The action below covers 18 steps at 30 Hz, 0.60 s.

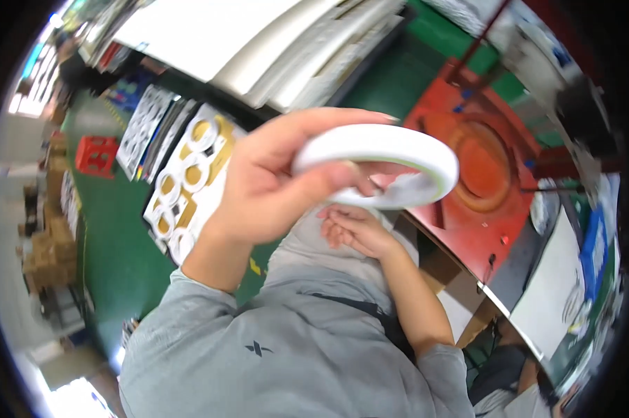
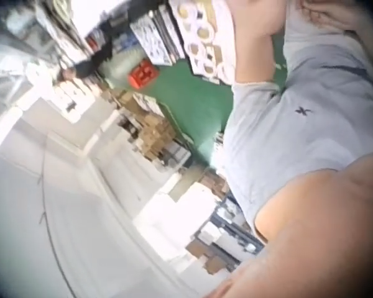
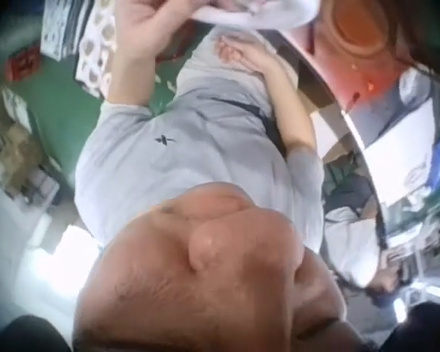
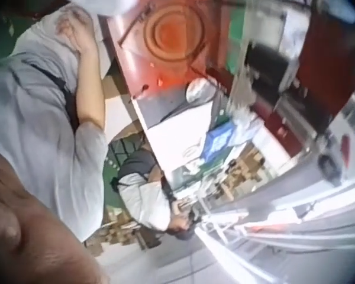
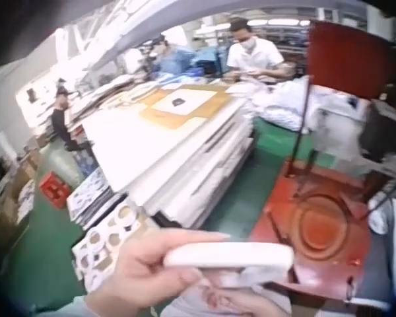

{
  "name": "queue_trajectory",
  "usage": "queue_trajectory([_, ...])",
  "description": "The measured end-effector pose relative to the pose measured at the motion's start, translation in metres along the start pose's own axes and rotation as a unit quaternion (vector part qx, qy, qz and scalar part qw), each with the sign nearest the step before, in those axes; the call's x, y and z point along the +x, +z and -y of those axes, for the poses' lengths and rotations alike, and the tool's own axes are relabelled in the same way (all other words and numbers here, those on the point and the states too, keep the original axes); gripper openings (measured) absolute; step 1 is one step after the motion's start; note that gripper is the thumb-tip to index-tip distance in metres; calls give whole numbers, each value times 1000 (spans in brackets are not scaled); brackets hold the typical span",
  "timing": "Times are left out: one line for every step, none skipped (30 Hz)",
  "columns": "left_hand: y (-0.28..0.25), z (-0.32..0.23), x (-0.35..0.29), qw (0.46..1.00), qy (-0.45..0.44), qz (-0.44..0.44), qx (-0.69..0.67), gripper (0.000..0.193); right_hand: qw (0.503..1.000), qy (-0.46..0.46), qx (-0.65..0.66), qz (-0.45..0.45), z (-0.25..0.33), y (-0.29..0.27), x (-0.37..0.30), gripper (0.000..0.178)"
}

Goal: The person applies a grease-like substance to plastic rings with a brush, then uses a manual press machine to assemble parts.

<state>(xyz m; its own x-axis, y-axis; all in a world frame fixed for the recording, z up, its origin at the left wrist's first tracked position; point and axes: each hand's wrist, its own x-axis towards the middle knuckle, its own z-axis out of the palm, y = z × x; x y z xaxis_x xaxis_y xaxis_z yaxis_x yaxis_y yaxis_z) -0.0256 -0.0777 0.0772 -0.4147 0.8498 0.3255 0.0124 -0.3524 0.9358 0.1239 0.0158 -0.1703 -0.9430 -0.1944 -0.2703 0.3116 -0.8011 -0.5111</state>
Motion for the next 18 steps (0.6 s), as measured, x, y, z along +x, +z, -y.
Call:
queue_trajectory([7, 7, 7, 997, 18, 63, 39, 42, 999, -13, -7, -45, 2, 12, -3, 30])
queue_trajectory([22, 11, 18, 987, 28, 116, 106, 41, 995, -27, -14, -91, 4, 23, -7, 29])
queue_trajectory([40, 20, 31, 957, 105, 173, 210, 46, 997, -70, 15, -3, -19, -7, 0, 28])
queue_trajectory([55, 37, 34, 931, 184, 179, 260, 50, 997, -76, 8, -4, -11, -2, -2, 28])
queue_trajectory([67, 52, 36, 910, 209, 187, 305, 50, 996, -40, -77, -21, 5, 12, -8, 31])
queue_trajectory([81, 68, 38, 887, 237, 199, 342, 51, 986, -7, -160, -49, 24, 27, -21, 34])
queue_trajectory([88, 81, 39, 871, 226, 206, 384, 46, 967, 30, -242, -69, 42, 45, -28, 37])
queue_trajectory([91, 92, 43, 869, 234, 206, 385, 46, 940, 67, -321, -89, 56, 59, -34, 41])
queue_trajectory([95, 102, 47, 869, 235, 217, 377, 47, 906, 104, -396, -107, 59, 65, -36, 45])
queue_trajectory([102, 104, 54, 871, 241, 232, 360, 48, 995, 3, -53, -89, 20, 29, -23, 37])
queue_trajectory([105, 105, 60, 870, 248, 238, 355, 48, 994, -5, -54, -96, -3, 2, -14, 37])
queue_trajectory([104, 99, 63, 860, 232, 268, 367, 48, 998, -22, -44, -38, -20, -16, -2, 33])
queue_trajectory([102, 96, 67, 850, 216, 295, 379, 49, 999, -36, -35, 20, -21, -18, 2, 30])
queue_trajectory([100, 99, 67, 850, 207, 306, 375, 49, 998, -35, -40, 25, -24, -20, 2, 30])
queue_trajectory([96, 101, 64, 850, 197, 314, 374, 49, 999, -24, -31, 20, -17, -11, 1, 25])
queue_trajectory([93, 102, 60, 856, 201, 300, 370, 45, 1000, -16, -21, 15, -13, -5, 2, 22])
queue_trajectory([88, 99, 54, 848, 205, 313, 375, 44, 996, -43, 66, 30, -14, -4, 5, 26])
queue_trajectory([82, 94, 48, 839, 208, 322, 386, 43, 997, -38, 58, 46, -13, -2, 5, 26])
